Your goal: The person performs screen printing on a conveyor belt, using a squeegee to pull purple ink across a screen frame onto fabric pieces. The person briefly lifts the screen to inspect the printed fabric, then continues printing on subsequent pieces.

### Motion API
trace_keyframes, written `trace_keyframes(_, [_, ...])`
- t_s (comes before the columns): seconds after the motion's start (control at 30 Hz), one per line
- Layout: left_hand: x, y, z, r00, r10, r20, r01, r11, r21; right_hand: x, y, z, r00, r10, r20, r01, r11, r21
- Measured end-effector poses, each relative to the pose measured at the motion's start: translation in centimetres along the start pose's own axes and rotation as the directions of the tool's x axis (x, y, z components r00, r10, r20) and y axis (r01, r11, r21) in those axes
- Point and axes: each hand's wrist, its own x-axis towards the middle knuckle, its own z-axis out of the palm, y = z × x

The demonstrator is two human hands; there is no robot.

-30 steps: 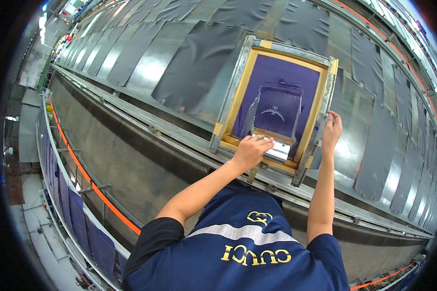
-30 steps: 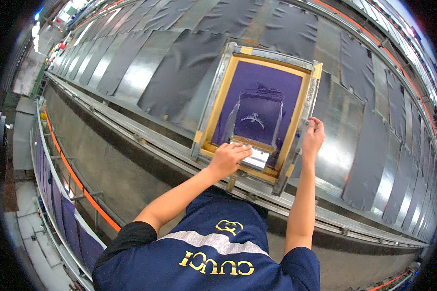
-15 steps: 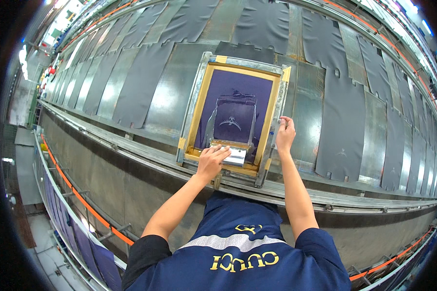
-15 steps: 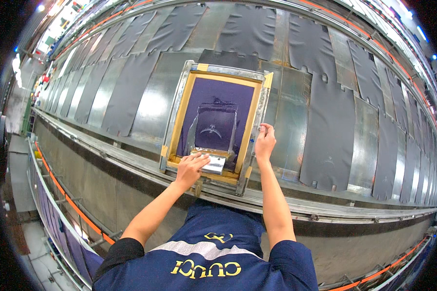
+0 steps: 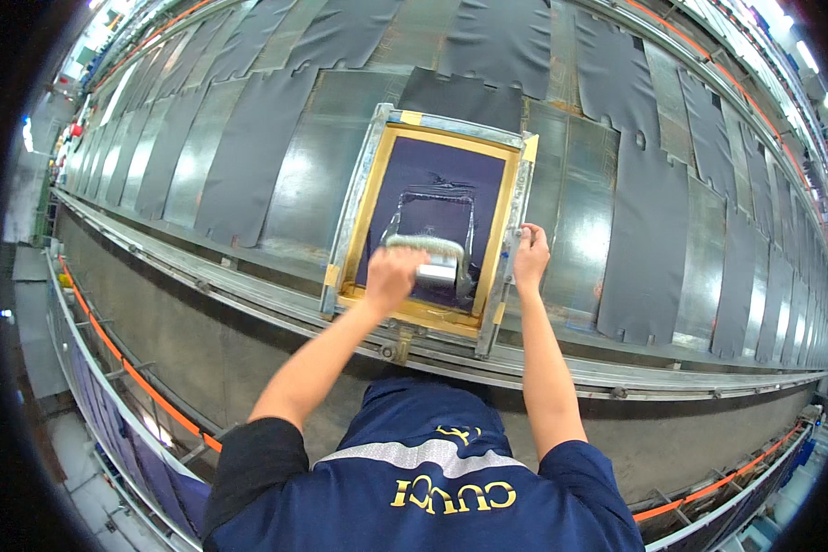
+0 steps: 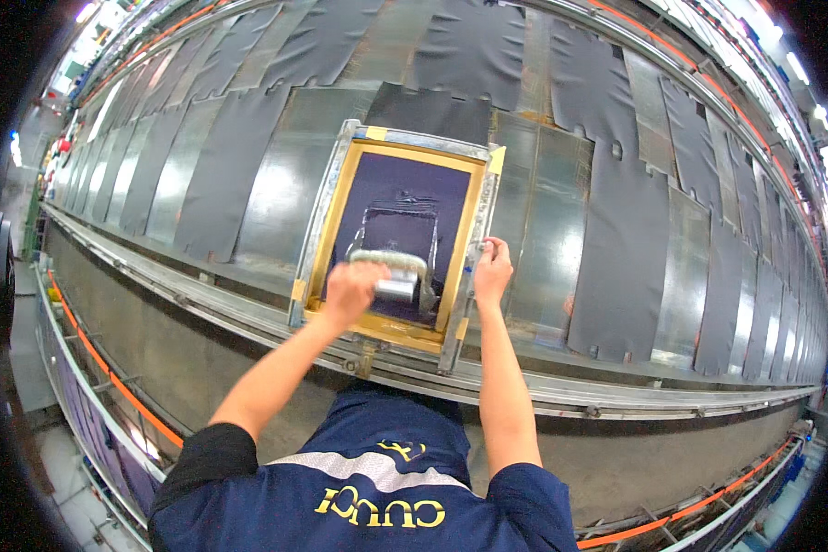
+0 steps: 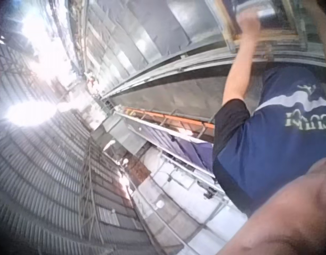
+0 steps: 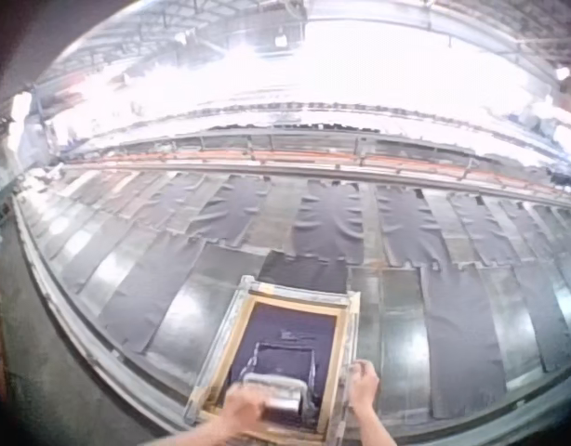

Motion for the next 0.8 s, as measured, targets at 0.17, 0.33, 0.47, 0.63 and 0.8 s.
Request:
trace_keyframes(0.17, [11.1, -3.2, 1.2, 0.992, 0.009, -0.125, -0.017, 0.998, -0.061, 0.0, 0.0, 0.1, 0.998, -0.060, -0.023, 0.060, 0.998, 0.013])
trace_keyframes(0.33, [6.3, -1.9, 2.3, 0.991, 0.027, -0.130, -0.020, 0.998, 0.052, 0.2, 0.6, 0.5, 0.995, -0.087, -0.041, 0.088, 0.995, 0.036])
trace_keyframes(0.47, [-1.8, -0.5, 0.9, 0.995, 0.061, -0.081, -0.055, 0.996, 0.066, 0.1, 0.9, 0.4, 1.000, -0.013, 0.007, 0.013, 1.000, 0.023])
trace_keyframes(0.63, [1.8, -0.9, 0.7, 0.996, -0.014, -0.092, 0.011, 0.999, -0.041, 0.2, 0.7, 0.2, 0.999, -0.033, -0.011, 0.033, 0.999, -0.020])
trace_keyframes(0.8, [11.9, -3.8, 2.4, 0.991, -0.012, -0.131, 0.014, 1.000, 0.011, 0.6, 1.2, 0.5, 0.997, -0.069, -0.022, 0.069, 0.997, 0.025])
